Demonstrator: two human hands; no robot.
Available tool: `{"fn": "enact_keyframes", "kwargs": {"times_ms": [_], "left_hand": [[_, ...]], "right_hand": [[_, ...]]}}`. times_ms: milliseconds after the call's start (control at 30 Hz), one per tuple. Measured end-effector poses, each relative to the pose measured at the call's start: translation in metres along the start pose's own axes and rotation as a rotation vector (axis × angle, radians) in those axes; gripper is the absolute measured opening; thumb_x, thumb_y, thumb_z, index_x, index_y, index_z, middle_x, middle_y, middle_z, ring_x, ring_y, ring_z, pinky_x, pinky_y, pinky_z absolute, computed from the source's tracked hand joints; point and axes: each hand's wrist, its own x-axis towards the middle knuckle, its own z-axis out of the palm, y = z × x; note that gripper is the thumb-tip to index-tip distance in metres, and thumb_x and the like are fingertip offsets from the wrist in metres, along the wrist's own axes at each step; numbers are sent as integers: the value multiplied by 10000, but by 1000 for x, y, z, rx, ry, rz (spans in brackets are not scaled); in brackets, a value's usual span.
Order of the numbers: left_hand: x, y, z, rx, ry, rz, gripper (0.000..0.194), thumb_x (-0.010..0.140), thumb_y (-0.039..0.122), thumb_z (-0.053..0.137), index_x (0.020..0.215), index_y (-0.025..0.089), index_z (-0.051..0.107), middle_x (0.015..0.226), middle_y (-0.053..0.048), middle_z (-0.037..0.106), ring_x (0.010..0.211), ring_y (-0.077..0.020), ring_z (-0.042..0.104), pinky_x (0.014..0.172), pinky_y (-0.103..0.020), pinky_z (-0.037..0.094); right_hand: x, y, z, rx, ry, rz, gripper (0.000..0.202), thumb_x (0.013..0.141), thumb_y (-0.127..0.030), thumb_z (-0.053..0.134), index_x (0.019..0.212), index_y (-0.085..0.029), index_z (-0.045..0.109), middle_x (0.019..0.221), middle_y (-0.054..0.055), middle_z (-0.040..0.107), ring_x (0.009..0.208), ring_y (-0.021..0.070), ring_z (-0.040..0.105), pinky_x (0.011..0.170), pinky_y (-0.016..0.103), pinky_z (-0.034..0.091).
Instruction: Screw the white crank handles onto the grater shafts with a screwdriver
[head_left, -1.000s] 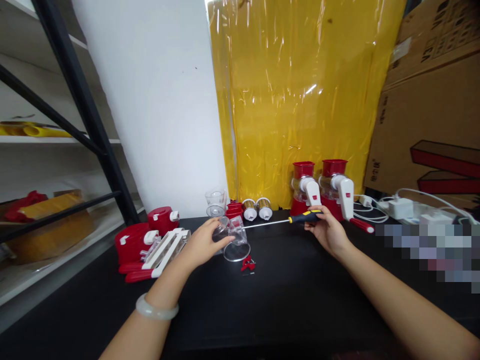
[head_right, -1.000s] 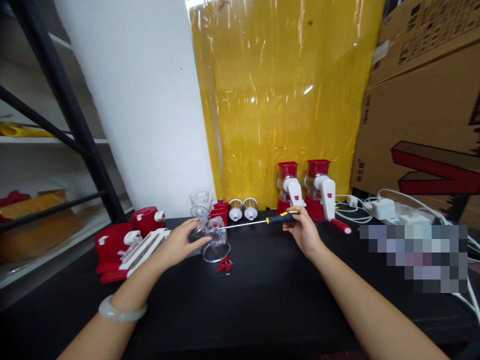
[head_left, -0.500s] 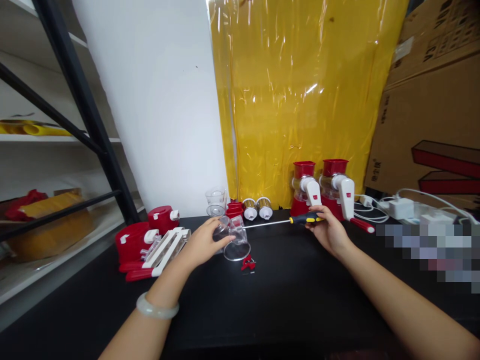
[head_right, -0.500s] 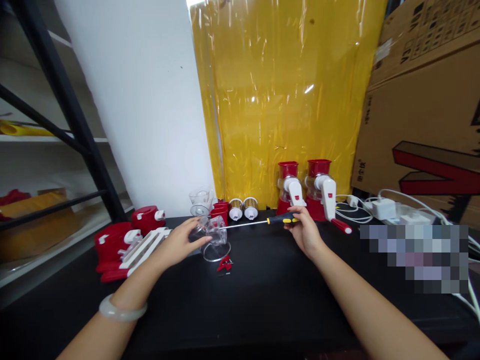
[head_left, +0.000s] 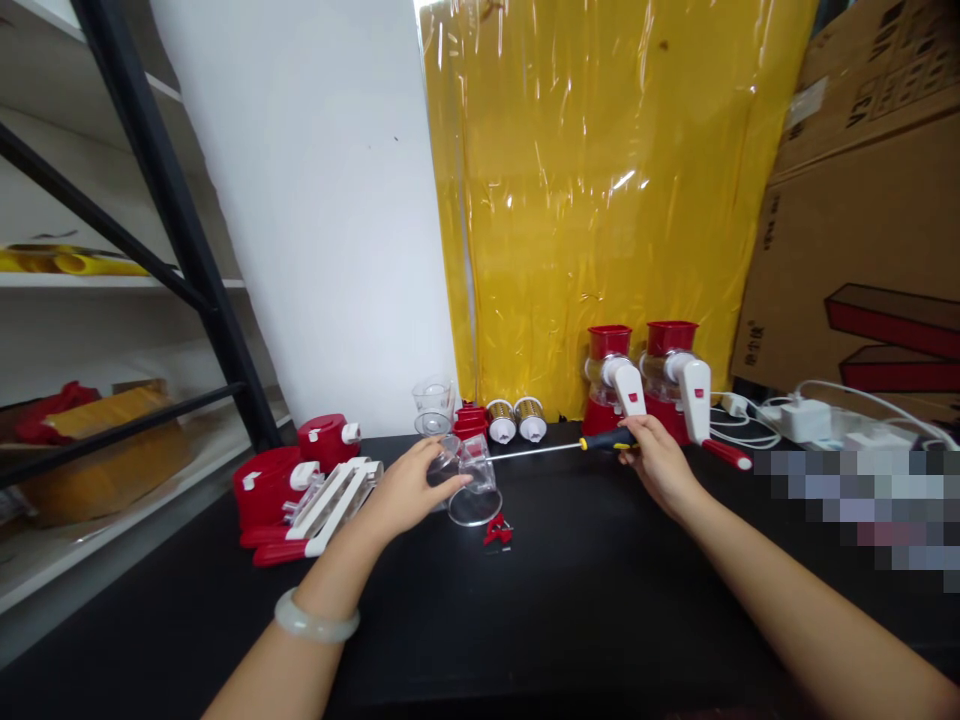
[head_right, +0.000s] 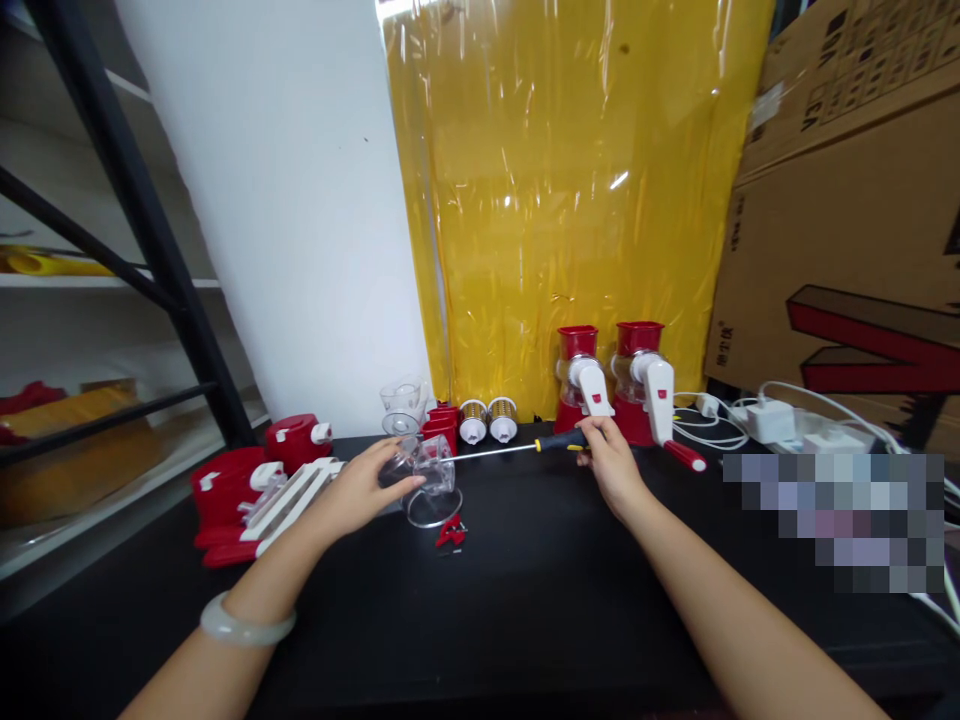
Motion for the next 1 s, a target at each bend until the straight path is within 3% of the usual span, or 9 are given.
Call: {"fn": "enact_keyframes", "kwargs": {"times_ms": [133, 267, 400, 500, 633, 867, 1000], "left_hand": [[0, 0, 1, 11, 15, -15, 469, 803, 618, 582, 1010, 201, 638, 1347, -118, 579, 1244, -304, 540, 1058, -460, 422], [0, 0, 1, 15, -11, -23, 484, 813, 628, 564, 1031, 201, 634, 1369, -116, 561, 1265, -300, 524, 1075, -451, 404], [0, 0, 1, 25, 3, -27, 481, 807, 634, 571, 1009, 202, 629, 1350, -115, 573, 1250, -296, 534, 1064, -451, 415], [0, 0, 1, 14, 5, -9, 464, 812, 620, 573, 1022, 210, 630, 1341, -110, 580, 1236, -298, 542, 1059, -469, 417], [0, 0, 0, 7, 6, -7, 457, 809, 614, 580, 1012, 209, 639, 1350, -114, 575, 1242, -307, 538, 1053, -476, 424], [0, -1, 1, -2, 11, 1, 426, 811, 599, 585, 997, 220, 639, 1338, -97, 586, 1218, -295, 560, 1050, -468, 430], [0, 0, 1, 14, 18, -12, 446, 801, 607, 590, 1003, 213, 642, 1330, -108, 591, 1232, -305, 549, 1054, -480, 423]], "right_hand": [[-1, -3, -1, 150, -65, 64, 203, 649, -320, 678, 821, -262, 587, 714, -32, 561, 603, 128, 524, 548, 270, 446], [-4, -8, -2, 212, -91, 75, 243, 586, -234, 634, 826, -263, 608, 797, -23, 581, 686, 141, 557, 584, 278, 470], [-3, -8, 0, 186, -86, 90, 208, 650, -364, 655, 814, -256, 583, 769, -19, 586, 680, 163, 580, 600, 320, 501], [0, -4, -2, -27, -12, 29, 286, 727, -519, 621, 817, -253, 562, 694, -19, 586, 598, 167, 578, 556, 324, 487], [2, 1, -6, -297, 25, -72, 319, 727, -537, 662, 843, -256, 565, 583, -48, 535, 495, 129, 506, 507, 280, 432], [0, 0, 1, 111, 5, 32, 250, 619, -284, 671, 852, -271, 583, 798, -31, 575, 678, 135, 558, 563, 262, 456], [-3, -5, -1, 224, -77, 60, 228, 604, -204, 609, 826, -257, 596, 808, -10, 606, 739, 154, 569, 626, 291, 465]]}}
